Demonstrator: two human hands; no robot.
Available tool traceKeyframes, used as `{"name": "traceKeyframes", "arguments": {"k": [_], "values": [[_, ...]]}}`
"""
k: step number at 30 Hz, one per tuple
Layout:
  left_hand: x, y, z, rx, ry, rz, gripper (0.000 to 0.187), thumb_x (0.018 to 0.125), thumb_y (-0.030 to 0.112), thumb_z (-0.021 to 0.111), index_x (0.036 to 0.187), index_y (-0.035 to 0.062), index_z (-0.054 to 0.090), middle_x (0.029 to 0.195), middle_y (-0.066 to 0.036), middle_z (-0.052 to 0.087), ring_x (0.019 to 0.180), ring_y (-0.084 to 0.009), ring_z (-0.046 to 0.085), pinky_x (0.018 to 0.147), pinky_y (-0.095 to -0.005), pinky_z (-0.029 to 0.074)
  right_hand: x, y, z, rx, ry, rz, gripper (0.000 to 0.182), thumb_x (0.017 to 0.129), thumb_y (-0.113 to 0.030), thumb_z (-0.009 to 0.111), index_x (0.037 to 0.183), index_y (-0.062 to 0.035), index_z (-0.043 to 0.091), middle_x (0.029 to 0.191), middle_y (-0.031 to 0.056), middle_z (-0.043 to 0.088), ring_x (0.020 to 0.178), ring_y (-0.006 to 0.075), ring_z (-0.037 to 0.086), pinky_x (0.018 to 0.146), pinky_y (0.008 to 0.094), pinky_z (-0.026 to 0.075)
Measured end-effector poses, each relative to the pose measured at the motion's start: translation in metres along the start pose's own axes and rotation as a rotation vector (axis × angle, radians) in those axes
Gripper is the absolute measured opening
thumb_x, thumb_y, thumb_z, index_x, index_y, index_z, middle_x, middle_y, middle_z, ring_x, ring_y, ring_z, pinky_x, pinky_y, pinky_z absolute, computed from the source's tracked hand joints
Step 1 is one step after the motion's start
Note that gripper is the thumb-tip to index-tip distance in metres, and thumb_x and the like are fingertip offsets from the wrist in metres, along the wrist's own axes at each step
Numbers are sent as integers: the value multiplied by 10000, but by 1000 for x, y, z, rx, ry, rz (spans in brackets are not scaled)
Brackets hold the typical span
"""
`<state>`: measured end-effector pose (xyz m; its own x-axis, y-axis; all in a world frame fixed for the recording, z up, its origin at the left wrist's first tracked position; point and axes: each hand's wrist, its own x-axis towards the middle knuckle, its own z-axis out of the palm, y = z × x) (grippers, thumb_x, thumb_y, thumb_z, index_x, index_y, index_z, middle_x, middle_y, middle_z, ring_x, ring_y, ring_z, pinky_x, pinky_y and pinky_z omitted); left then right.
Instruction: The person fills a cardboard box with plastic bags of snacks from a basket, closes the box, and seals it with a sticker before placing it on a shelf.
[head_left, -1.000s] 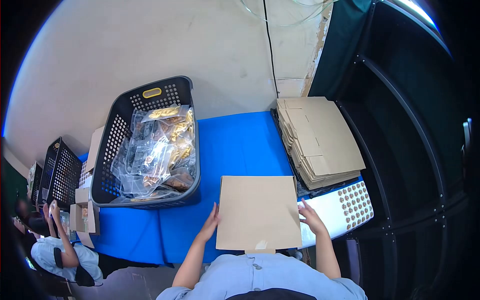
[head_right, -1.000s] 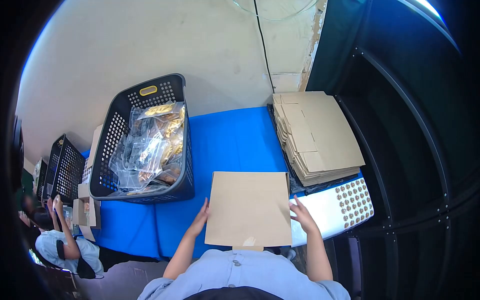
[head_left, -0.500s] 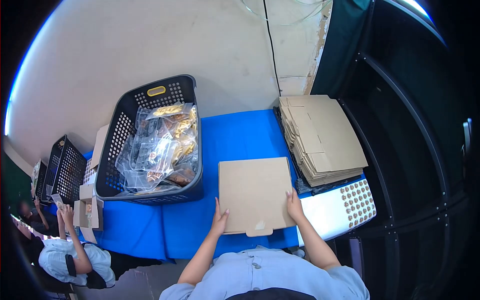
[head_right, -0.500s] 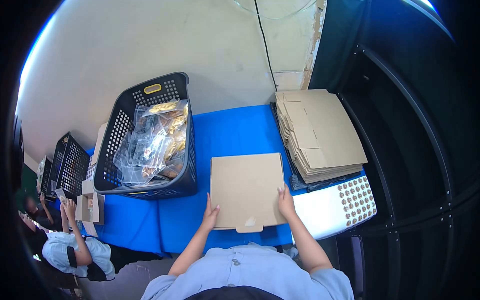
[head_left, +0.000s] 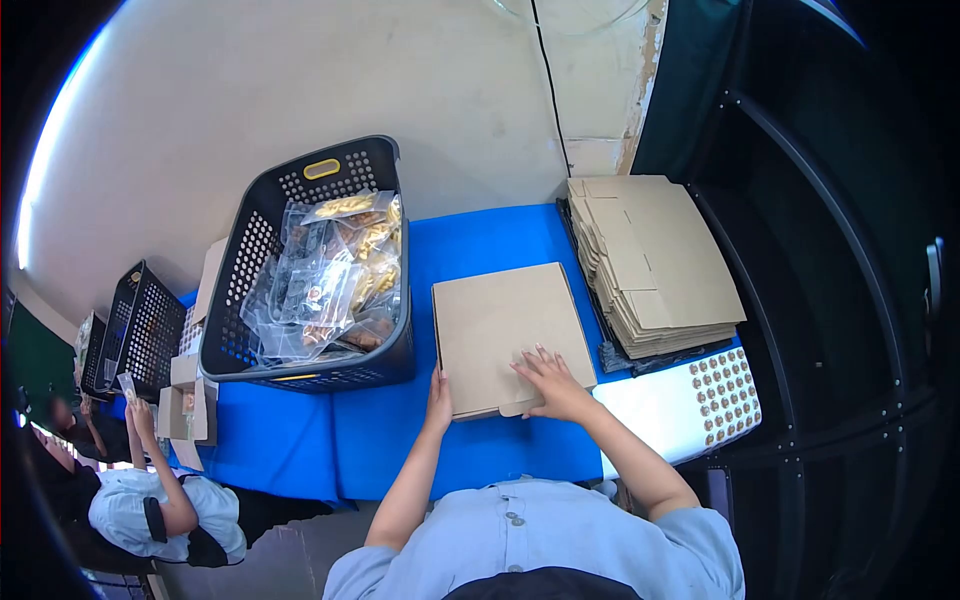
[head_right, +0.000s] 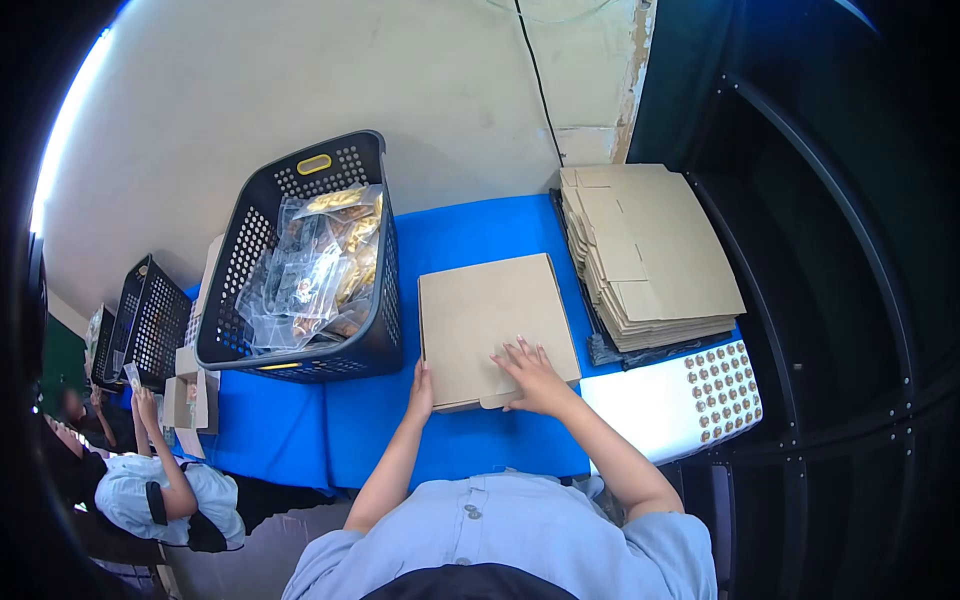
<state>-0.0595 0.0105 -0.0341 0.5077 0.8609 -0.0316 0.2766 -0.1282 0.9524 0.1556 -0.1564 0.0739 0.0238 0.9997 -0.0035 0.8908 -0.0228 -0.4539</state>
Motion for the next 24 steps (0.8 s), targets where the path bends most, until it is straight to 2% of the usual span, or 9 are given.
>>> {"name": "traceKeyframes", "arguments": {"k": [4,6,9,15,24], "values": [[-2,-1,-2,17,-5,-14,573,1024,379,366,1468,30,269,1494,-186,329,1390,-305,308,1132,-366,247,2,4,0,-24,28,-1,892,685,-214,797,1448,-165,338,1500,136,323,1435,343,196,1157,556,152],[-2,-4,-2,20,-8,-22,574,1025,392,362,1466,33,278,1491,-185,334,1388,-305,312,1131,-367,250,0,-1,-3,-98,32,-81,784,716,-135,753,1410,-140,387,1488,105,352,1431,288,226,1164,535,164],[-1,-10,-2,-46,43,-23,578,1022,392,380,1466,36,280,1482,-196,345,1381,-305,323,1126,-364,258,-2,0,-3,-87,58,-97,678,741,-101,728,1360,-141,454,1474,101,377,1425,268,247,1169,516,167],[6,-7,-5,-46,21,-21,592,1015,393,397,1466,31,274,1483,-196,341,1383,-304,319,1128,-364,254,-3,2,-5,-30,108,-122,498,744,-91,721,1223,-122,586,1406,94,470,1395,276,315,1164,508,192],[7,-4,-7,-40,-5,-24,614,1004,394,423,1467,23,265,1486,-196,334,1385,-302,313,1131,-364,247,2,6,-9,-20,58,-69,478,739,-153,741,1201,-132,619,1354,107,515,1368,293,356,1142,523,226]]}}
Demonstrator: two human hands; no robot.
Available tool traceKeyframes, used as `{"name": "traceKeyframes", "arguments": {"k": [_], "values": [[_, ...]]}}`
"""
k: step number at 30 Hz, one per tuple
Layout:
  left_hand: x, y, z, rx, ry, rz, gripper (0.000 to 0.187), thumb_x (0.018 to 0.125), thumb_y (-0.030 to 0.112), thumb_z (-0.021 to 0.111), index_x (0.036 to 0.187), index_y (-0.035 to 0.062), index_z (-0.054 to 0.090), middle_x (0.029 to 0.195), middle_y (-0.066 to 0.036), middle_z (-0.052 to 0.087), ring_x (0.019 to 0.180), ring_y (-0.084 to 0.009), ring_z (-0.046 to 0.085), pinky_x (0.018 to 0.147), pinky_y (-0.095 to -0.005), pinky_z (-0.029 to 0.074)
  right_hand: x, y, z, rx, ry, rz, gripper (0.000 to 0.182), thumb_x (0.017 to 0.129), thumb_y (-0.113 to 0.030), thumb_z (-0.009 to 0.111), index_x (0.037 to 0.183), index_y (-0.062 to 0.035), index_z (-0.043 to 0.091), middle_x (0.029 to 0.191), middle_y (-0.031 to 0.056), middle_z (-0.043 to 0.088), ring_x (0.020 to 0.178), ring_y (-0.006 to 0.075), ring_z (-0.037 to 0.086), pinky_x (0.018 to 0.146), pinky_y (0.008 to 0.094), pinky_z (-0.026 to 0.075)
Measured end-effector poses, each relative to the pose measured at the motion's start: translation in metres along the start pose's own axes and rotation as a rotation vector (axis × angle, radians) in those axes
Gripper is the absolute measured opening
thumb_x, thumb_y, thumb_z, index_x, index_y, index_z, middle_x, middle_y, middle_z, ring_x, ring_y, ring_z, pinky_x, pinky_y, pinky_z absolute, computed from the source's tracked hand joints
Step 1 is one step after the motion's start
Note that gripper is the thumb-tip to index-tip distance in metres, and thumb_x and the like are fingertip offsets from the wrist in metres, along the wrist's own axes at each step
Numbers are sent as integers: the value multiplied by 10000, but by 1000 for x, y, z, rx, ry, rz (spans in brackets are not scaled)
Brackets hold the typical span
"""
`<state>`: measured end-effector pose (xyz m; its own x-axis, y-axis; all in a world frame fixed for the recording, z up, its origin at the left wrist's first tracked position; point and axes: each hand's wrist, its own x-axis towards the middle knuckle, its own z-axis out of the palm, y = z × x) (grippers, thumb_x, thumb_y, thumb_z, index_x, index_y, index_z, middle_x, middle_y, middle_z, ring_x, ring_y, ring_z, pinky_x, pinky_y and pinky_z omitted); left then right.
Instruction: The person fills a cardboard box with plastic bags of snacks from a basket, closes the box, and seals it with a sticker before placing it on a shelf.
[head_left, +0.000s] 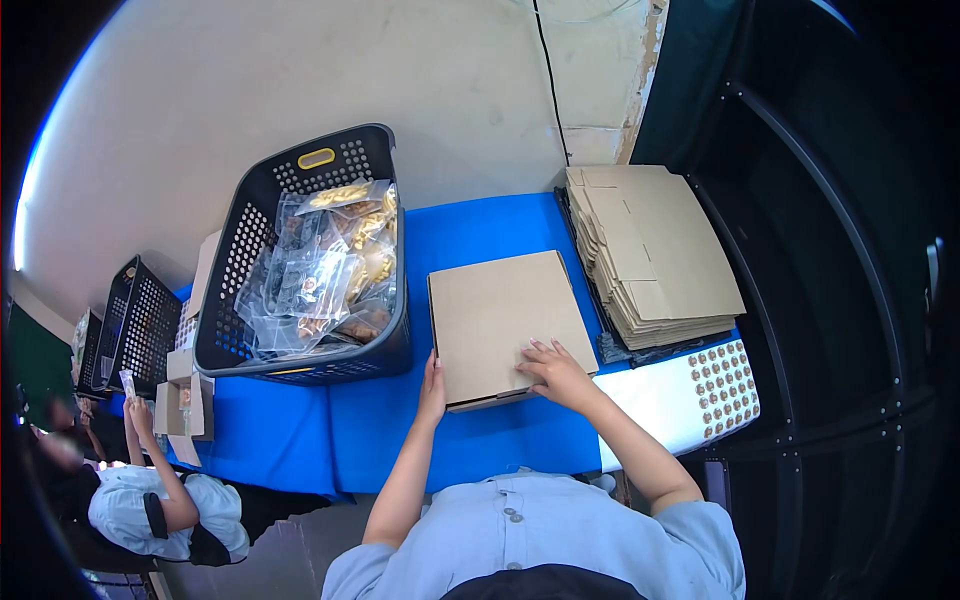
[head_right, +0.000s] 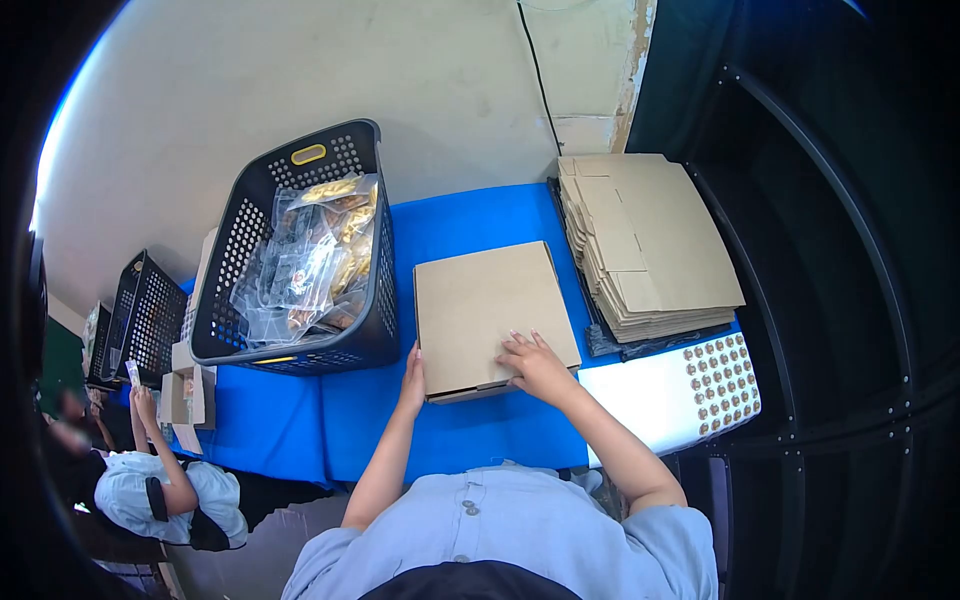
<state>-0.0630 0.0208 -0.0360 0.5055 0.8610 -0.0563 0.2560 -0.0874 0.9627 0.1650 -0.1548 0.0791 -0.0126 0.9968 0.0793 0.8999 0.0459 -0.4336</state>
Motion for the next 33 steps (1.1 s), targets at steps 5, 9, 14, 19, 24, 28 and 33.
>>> {"name": "traceKeyframes", "arguments": {"k": [5,9,14,19,24,28,33], "values": [[1,1,-2,3,-14,0,627,998,395,437,1468,18,260,1487,-197,330,1387,-301,309,1133,-365,244,1,-4,-9,-15,1,0,494,730,-151,751,1205,-124,617,1337,107,527,1361,286,367,1143,522,226],[-1,1,-1,-5,-18,6,638,994,396,449,1468,15,256,1488,-197,327,1388,-301,307,1135,-365,241,2,-5,-14,-5,23,27,521,727,-140,753,1225,-119,600,1331,104,530,1354,279,377,1146,513,229],[-3,2,1,-9,-26,17,652,988,397,463,1469,11,251,1489,-197,323,1389,-300,303,1137,-365,237,3,-3,-5,-34,-8,8,515,735,-133,744,1229,-124,597,1323,100,537,1346,281,388,1145,516,228],[-7,7,10,-1,-24,24,690,957,347,535,1468,-2,230,1480,-216,324,1380,-310,318,1133,-372,248,-1,9,29,-10,-144,4,545,815,-160,681,1336,-164,521,1424,114,447,1387,310,320,1149,537,190],[-13,4,16,28,12,84,732,923,249,610,1463,-26,200,1463,-252,330,1359,-334,350,1122,-383,275,-7,0,34,-71,-221,22,794,863,-410,620,1518,-235,206,1587,80,146,1462,323,107,1157,559,92],[-12,7,16,183,63,111,701,936,241,585,1464,-22,207,1466,-259,327,1365,-349,336,1124,-384,268,-17,-5,34,-69,-41,-27,713,853,-365,636,1472,-176,335,1536,114,285,1434,338,208,1157,531,157],[-14,18,15,154,11,123,686,943,228,574,1470,-12,205,1475,-246,323,1367,-340,336,1125,-384,265,-52,24,41,344,392,70,319,781,-10,581,1088,-55,652,1210,164,606,1245,361,481,1068,421,374]]}}
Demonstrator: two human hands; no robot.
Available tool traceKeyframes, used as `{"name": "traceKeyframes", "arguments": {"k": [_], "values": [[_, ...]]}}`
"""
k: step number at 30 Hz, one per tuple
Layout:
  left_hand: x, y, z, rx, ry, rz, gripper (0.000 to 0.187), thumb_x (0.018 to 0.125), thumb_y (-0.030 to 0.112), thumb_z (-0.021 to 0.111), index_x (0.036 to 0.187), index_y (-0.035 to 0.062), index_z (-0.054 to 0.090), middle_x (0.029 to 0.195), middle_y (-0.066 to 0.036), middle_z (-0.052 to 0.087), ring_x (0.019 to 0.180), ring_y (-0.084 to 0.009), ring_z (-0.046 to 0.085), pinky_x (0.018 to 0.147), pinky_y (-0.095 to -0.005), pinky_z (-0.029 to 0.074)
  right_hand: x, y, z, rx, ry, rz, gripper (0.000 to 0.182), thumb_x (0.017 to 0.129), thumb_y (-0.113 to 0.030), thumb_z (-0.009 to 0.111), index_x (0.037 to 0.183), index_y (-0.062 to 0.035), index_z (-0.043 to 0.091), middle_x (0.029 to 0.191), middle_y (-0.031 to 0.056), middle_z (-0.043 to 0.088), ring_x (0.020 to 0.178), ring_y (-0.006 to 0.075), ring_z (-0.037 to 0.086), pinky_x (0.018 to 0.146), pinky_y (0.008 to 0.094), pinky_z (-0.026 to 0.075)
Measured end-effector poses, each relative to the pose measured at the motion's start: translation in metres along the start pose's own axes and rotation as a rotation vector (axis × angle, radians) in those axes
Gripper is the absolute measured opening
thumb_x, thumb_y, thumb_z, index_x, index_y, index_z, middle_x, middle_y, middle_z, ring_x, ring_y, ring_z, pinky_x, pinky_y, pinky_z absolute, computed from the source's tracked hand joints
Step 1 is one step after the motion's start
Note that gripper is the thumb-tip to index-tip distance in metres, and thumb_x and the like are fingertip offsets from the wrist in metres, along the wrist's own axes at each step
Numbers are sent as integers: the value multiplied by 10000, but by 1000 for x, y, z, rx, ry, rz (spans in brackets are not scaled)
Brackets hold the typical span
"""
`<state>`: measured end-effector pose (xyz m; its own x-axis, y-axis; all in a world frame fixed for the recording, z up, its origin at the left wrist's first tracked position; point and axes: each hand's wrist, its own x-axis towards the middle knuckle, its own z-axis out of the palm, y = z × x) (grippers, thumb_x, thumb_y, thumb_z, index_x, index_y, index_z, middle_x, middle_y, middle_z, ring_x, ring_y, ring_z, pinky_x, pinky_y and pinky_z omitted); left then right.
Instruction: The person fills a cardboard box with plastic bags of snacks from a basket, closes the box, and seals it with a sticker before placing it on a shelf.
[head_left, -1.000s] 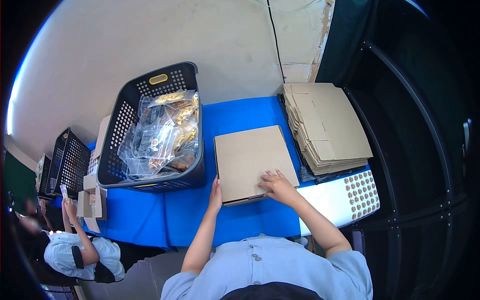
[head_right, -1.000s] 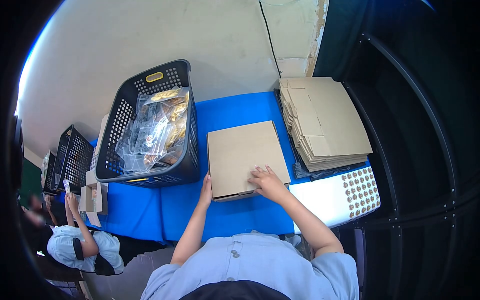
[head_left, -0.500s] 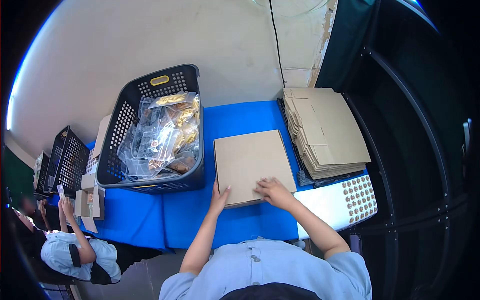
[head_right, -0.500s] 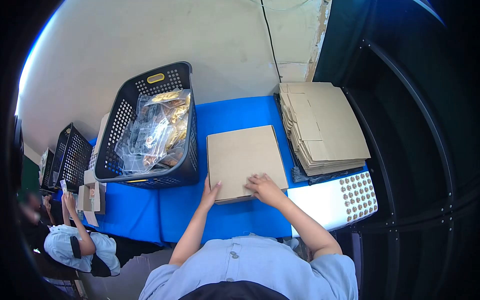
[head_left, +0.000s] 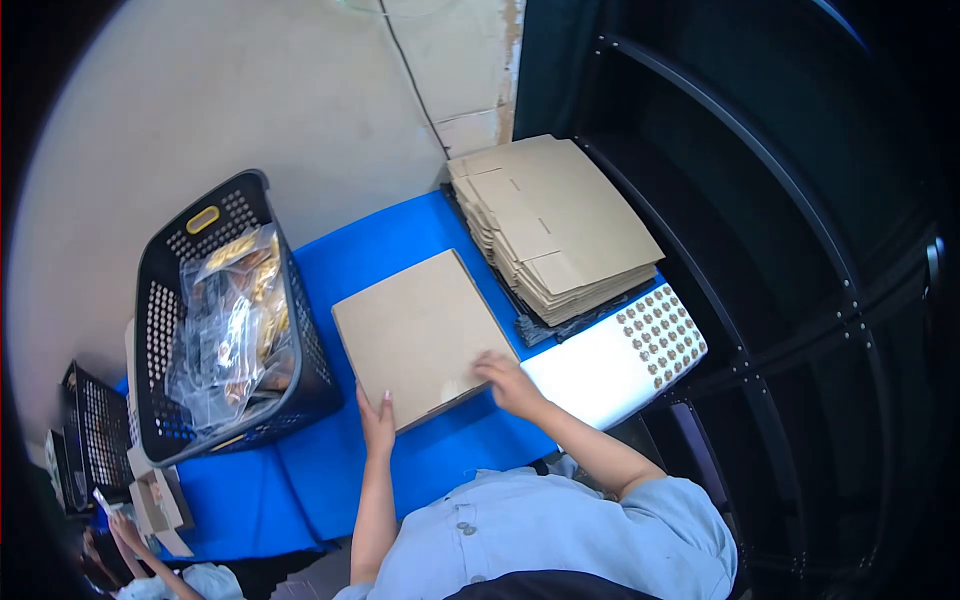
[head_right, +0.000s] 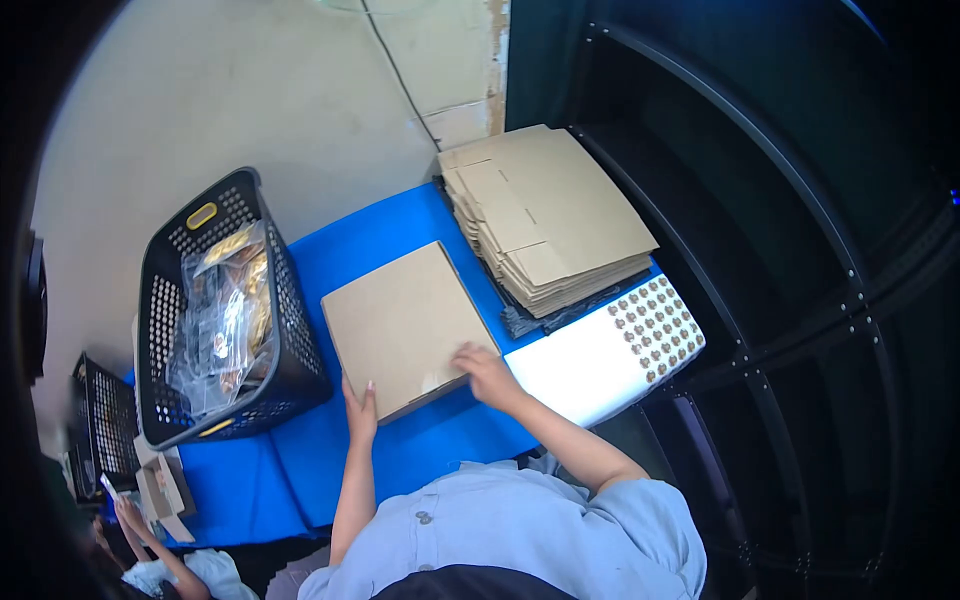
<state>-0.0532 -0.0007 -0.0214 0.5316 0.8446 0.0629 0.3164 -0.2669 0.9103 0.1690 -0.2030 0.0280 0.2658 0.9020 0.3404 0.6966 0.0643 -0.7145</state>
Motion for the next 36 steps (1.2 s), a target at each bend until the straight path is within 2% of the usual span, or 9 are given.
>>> {"name": "traceKeyframes", "arguments": {"k": [2,6,10,17,30,32,33,34,36], "values": [[-1,-5,1,47,39,16,678,947,222,567,1474,-2,205,1473,-235,334,1362,-335,346,1119,-385,274,-23,32,-16,-361,322,143,357,735,76,537,1049,-52,650,1137,169,611,1182,359,510,1025,426,403],[-1,-5,2,-7,25,-25,666,951,219,557,1476,2,209,1472,-228,341,1346,-331,370,1104,-384,295,-64,86,-69,-417,723,508,324,759,84,493,1008,-39,660,1088,166,594,1087,344,524,973,421,418],[-1,-11,4,38,52,-9,642,952,204,553,1475,22,227,1462,-217,361,1329,-329,393,1097,-380,305,-107,158,-118,-642,759,787,307,789,36,544,1061,-26,672,1084,182,611,1078,345,526,953,411,427],[-2,1,4,32,59,-17,608,952,170,548,1461,16,254,1433,-208,399,1302,-310,419,1080,-374,322,-130,208,-158,-897,499,777,141,829,-125,652,904,-46,741,853,152,665,879,306,616,771,416,506],[-1,1,6,-6,79,-23,606,952,162,550,1463,20,255,1426,-202,415,1290,-296,438,1072,-365,332,-128,216,-170,-983,260,731,146,826,-123,619,843,0,697,853,189,661,827,326,641,746,406,524],[-2,4,6,-6,79,-29,611,953,165,551,1466,21,252,1429,-202,412,1293,-294,437,1073,-365,332,-121,199,-173,-719,601,866,152,768,-93,633,858,17,687,828,202,670,779,335,650,730,410,525],[-2,4,6,-13,72,-52,615,953,172,554,1466,20,250,1431,-202,411,1295,-295,435,1074,-365,331,-131,222,-169,-679,771,838,173,769,-87,649,874,49,667,745,180,678,690,275,668,634,369,530],[-2,4,5,-20,65,-75,620,953,178,556,1467,20,248,1433,-202,409,1297,-296,434,1075,-365,330,-135,235,-168,-676,769,835,173,769,-87,649,874,49,667,745,180,678,690,275,668,634,369,530],[-2,2,4,11,67,-71,625,952,186,559,1467,20,247,1434,-205,407,1297,-298,435,1074,-366,332,-134,241,-167,-8,1173,983,166,776,-108,680,825,50,665,797,152,690,643,198,657,571,321,511]]}}
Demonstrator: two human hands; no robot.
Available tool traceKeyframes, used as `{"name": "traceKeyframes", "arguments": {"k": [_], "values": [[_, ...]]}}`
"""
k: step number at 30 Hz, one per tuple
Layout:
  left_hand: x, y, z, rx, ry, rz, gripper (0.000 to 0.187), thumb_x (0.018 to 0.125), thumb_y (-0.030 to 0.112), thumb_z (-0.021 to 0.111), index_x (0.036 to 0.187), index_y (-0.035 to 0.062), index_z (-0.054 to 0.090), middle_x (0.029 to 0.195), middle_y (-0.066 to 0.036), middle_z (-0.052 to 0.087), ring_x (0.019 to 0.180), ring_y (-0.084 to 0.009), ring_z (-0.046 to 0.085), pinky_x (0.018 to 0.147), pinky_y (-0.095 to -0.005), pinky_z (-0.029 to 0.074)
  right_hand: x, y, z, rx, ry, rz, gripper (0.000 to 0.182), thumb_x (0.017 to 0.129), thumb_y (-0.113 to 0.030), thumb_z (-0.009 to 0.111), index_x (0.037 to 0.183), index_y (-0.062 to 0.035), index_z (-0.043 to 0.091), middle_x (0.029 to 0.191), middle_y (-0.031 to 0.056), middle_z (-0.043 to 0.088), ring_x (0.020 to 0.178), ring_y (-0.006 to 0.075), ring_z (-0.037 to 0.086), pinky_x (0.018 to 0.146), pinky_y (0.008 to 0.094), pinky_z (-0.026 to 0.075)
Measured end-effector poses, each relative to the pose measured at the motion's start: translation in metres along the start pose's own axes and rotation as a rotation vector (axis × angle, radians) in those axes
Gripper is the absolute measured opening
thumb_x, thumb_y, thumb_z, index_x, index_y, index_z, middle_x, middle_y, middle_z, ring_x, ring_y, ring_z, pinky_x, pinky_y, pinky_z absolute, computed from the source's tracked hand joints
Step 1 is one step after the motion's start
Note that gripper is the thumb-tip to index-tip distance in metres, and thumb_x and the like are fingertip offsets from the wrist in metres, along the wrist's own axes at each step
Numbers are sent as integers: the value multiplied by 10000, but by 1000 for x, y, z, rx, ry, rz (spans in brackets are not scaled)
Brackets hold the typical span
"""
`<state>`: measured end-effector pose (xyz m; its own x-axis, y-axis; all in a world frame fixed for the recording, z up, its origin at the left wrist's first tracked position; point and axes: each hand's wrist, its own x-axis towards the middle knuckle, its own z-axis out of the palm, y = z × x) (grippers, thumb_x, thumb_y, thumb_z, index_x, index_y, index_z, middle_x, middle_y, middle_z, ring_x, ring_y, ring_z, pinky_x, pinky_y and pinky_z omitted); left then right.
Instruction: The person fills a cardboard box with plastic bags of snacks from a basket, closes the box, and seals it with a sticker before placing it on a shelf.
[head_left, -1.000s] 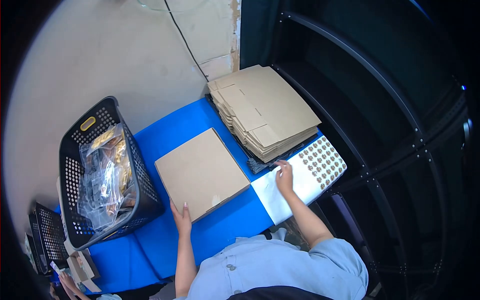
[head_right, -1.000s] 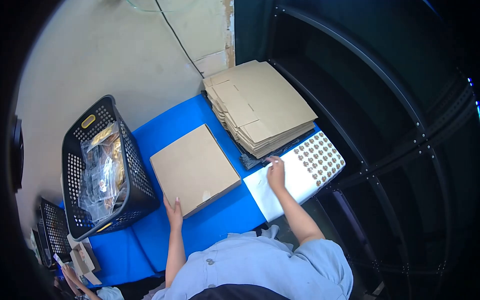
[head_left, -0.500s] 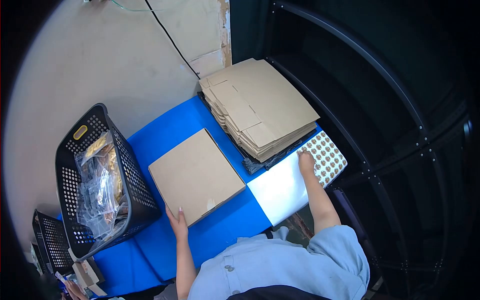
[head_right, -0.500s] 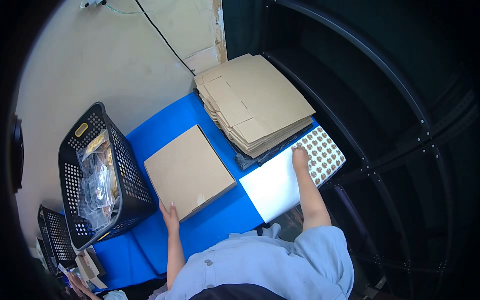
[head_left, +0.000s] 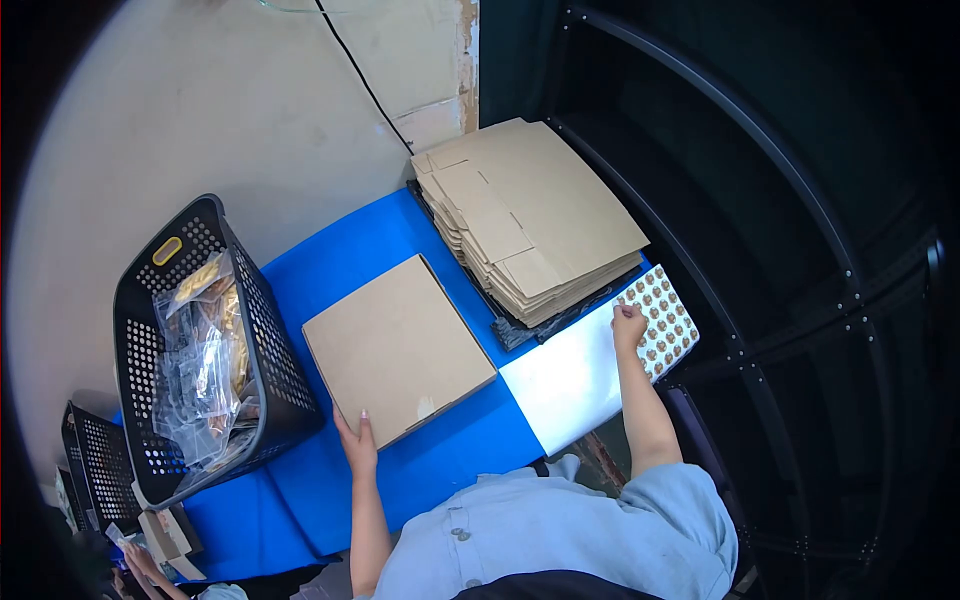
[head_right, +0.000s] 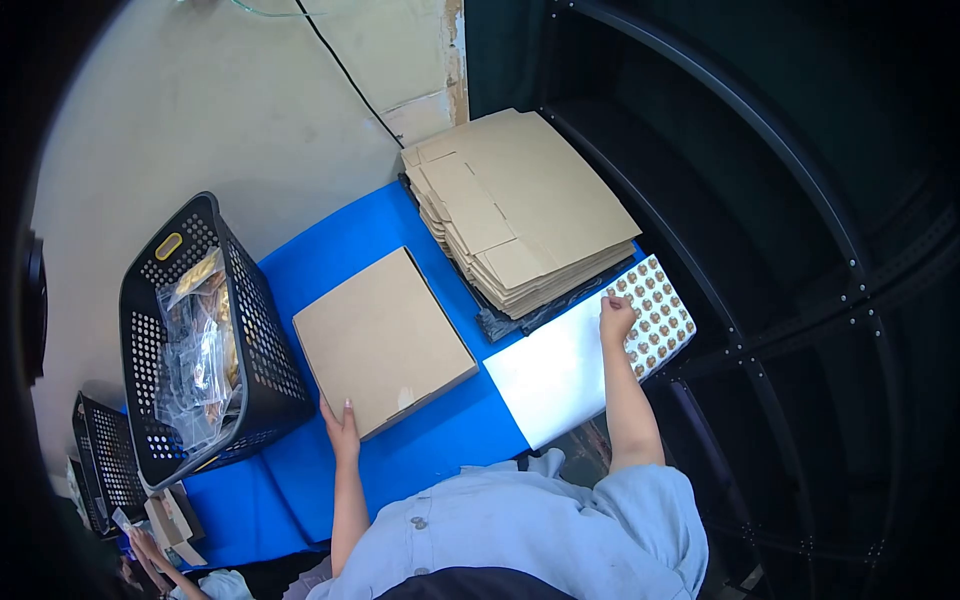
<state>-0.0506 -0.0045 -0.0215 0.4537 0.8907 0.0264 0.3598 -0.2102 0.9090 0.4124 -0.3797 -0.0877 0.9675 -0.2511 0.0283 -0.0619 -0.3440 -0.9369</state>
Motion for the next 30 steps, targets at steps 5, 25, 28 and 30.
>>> {"name": "traceKeyframes", "arguments": {"k": [5,25,28,30], "values": [[-1,3,0,7,-13,-9,656,944,217,575,1473,24,239,1434,-217,398,1317,-332,406,1093,-396,310,-23,-25,6,352,-109,219,220,877,-114,602,1010,61,593,934,145,666,797,210,694,642,266,558],[-46,151,31,-668,-733,-309,255,957,243,594,971,1,670,908,-59,694,845,-106,633,775,-253,487,-291,-244,-14,123,-860,-1272,254,741,-52,730,981,-60,647,997,82,645,909,251,644,789,352,536],[-49,159,22,-656,-617,-202,210,938,202,625,955,-2,674,886,-48,691,835,-92,626,760,-230,482,-303,-247,-17,161,-862,-1009,264,776,-63,725,1027,-37,646,1025,106,636,931,249,645,819,327,528],[-52,162,17,-645,-538,-168,185,928,176,640,946,-5,673,877,-42,686,829,-87,622,746,-217,480,-313,-245,-16,191,-879,-756,261,804,-65,717,1052,-24,645,1044,116,633,948,240,647,838,313,522]]}}
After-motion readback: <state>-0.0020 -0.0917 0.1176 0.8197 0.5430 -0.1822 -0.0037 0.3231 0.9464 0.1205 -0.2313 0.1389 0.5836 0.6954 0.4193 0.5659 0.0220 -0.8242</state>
